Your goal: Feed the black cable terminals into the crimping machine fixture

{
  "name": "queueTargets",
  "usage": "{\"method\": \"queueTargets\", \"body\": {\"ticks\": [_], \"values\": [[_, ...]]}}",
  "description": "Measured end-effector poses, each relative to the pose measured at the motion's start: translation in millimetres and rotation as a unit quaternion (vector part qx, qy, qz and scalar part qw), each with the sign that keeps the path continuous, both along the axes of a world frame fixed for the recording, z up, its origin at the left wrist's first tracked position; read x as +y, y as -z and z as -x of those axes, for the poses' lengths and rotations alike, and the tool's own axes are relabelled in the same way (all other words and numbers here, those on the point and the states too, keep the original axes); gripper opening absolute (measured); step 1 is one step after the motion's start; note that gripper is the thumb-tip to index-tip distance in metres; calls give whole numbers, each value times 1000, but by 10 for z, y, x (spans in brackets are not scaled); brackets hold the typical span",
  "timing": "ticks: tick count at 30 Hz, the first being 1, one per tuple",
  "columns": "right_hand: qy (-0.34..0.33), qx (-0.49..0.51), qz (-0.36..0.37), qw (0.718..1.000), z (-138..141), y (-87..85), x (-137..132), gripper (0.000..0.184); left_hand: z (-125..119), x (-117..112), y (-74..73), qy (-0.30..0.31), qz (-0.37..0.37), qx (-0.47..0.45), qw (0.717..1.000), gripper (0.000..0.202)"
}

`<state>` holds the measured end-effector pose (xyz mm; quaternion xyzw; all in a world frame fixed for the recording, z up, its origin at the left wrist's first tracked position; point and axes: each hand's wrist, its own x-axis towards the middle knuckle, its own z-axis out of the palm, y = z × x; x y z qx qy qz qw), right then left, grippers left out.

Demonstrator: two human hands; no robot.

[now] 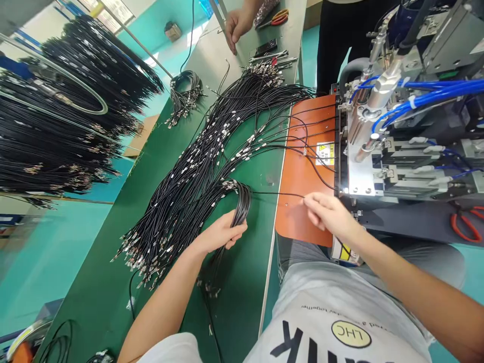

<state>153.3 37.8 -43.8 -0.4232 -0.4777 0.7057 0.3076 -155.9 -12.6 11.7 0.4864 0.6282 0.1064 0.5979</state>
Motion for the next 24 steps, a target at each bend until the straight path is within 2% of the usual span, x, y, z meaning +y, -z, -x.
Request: {"method": "queueTargets", "body": {"ticks": [2, 5, 7, 9, 13, 16, 18, 19, 21, 24], "values": [[33, -1, 3, 999, -152, -43, 40, 32, 20, -82, 91, 68, -55, 114, 990, 24], [47, -12, 15, 999, -248, -66, -8, 32, -34, -187, 263, 114, -148, 278, 942, 18], [27, -21, 26, 999, -223, -49, -120, 34, -78, -216, 358, 117, -161, 325, 924, 15], [-16, -33, 35, 999, -178, -15, -271, 37, -90, -214, 402, 115, -162, 327, 924, 16], [-75, -51, 38, 995, -225, 19, -556, 43, -38, -187, 311, 157, -158, 339, 914, 27], [-72, -86, 23, 993, -398, -10, -678, 46, -141, -166, 152, 172, -209, 398, 876, 28], [-57, -114, 6, 992, -526, -51, -709, 48, -376, -115, 69, 165, -304, 408, 845, 31], [-50, -118, 1, 992, -589, -76, -711, 49, -543, -70, 48, 183, -351, 383, 835, 32], [-42, -100, -1, 994, -717, -131, -700, 52, -944, 55, 62, 277, -421, 280, 817, 33], [-33, -77, -16, 996, -957, -195, -680, 60, -1575, 276, 219, 405, -478, 127, 769, 37]]}}
